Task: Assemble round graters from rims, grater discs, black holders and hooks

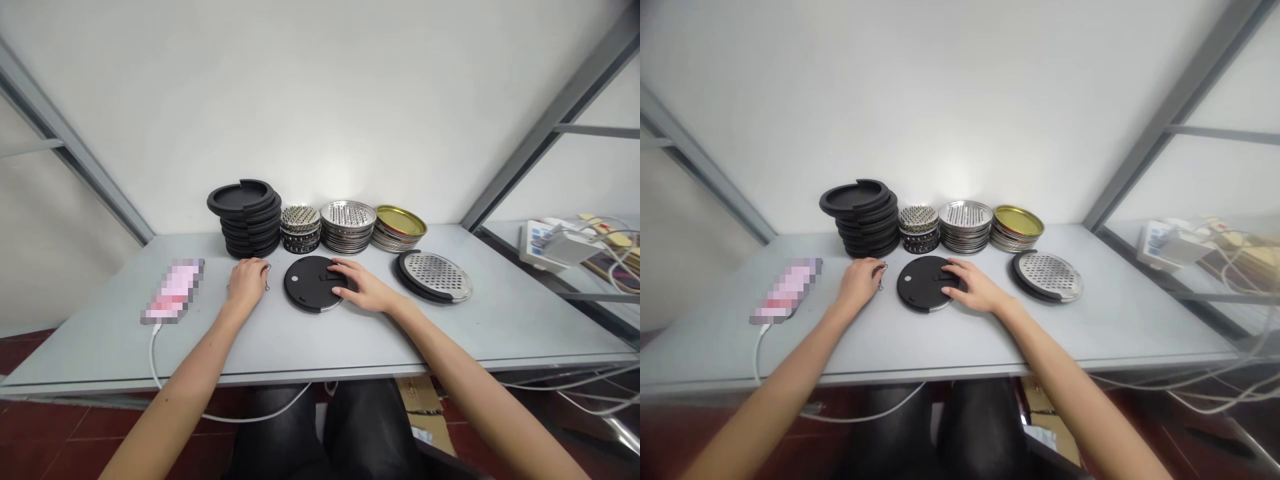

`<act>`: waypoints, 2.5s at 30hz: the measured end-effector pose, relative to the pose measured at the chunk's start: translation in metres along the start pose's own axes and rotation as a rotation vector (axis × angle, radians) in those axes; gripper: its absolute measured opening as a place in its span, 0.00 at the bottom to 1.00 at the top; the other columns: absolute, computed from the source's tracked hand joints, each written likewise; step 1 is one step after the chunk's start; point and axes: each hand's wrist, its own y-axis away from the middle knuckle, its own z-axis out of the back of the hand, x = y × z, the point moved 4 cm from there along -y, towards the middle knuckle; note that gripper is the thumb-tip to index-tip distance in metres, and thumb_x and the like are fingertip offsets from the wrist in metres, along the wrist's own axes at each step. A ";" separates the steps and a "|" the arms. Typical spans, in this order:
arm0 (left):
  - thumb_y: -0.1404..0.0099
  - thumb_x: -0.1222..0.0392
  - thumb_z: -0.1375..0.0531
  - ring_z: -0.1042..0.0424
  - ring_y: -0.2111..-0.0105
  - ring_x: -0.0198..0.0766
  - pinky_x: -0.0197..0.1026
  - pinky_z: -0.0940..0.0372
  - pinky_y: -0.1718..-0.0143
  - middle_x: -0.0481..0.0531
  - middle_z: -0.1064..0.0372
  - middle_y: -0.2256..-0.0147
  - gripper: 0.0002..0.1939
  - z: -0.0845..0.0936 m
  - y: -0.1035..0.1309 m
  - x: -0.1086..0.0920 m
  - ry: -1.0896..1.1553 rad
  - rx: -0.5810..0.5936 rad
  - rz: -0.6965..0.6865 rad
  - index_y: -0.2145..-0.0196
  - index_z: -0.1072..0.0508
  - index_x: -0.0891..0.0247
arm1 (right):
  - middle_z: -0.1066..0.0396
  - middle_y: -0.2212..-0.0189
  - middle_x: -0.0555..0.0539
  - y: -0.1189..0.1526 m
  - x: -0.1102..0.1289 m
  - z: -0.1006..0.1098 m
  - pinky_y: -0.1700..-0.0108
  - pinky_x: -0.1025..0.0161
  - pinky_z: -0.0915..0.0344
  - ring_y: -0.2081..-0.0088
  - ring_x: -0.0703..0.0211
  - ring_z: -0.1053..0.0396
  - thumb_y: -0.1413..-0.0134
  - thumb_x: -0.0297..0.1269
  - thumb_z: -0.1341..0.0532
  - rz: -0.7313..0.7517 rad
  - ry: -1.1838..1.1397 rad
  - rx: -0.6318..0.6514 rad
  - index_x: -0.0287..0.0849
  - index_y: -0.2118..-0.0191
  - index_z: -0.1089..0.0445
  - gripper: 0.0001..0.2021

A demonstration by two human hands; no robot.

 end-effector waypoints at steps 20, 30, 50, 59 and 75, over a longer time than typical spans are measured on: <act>0.36 0.60 0.42 0.23 0.63 0.47 0.44 0.32 0.60 0.54 0.21 0.64 0.11 0.017 0.001 -0.005 0.279 -0.218 0.108 0.60 0.21 0.58 | 0.42 0.39 0.35 -0.001 0.001 0.001 0.38 0.43 0.44 0.39 0.43 0.42 0.42 0.48 0.41 0.010 -0.018 -0.006 0.42 0.41 0.37 0.27; 0.41 0.53 0.38 0.22 0.67 0.43 0.44 0.28 0.61 0.55 0.21 0.67 0.13 0.019 -0.004 -0.012 0.874 -0.221 0.132 0.63 0.22 0.65 | 0.43 0.38 0.36 -0.001 0.000 0.001 0.37 0.44 0.44 0.38 0.43 0.42 0.42 0.48 0.41 0.002 -0.017 0.004 0.41 0.41 0.37 0.27; 0.37 0.59 0.38 0.26 0.57 0.42 0.46 0.32 0.51 0.54 0.24 0.60 0.07 0.040 -0.009 -0.067 0.803 -0.350 -0.232 0.64 0.20 0.60 | 0.28 0.53 0.41 -0.006 0.013 0.008 0.47 0.48 0.35 0.52 0.49 0.30 0.40 0.44 0.43 -0.009 -0.237 -0.234 0.44 0.49 0.32 0.16; 0.35 0.65 0.40 0.30 0.51 0.43 0.50 0.38 0.47 0.51 0.23 0.64 0.08 0.036 -0.029 -0.135 0.720 -0.400 -0.536 0.61 0.21 0.57 | 0.27 0.73 0.50 -0.008 0.005 0.014 0.66 0.60 0.31 0.69 0.58 0.29 0.48 0.48 0.36 -0.187 -0.805 -0.297 0.43 0.50 0.33 0.22; 0.35 0.69 0.44 0.31 0.47 0.43 0.52 0.38 0.46 0.51 0.23 0.58 0.14 0.032 -0.005 -0.129 0.754 -0.360 -0.639 0.56 0.24 0.57 | 0.24 0.71 0.48 -0.009 0.011 0.010 0.68 0.63 0.31 0.72 0.61 0.27 0.52 0.47 0.33 -0.223 -0.882 -0.190 0.42 0.64 0.29 0.15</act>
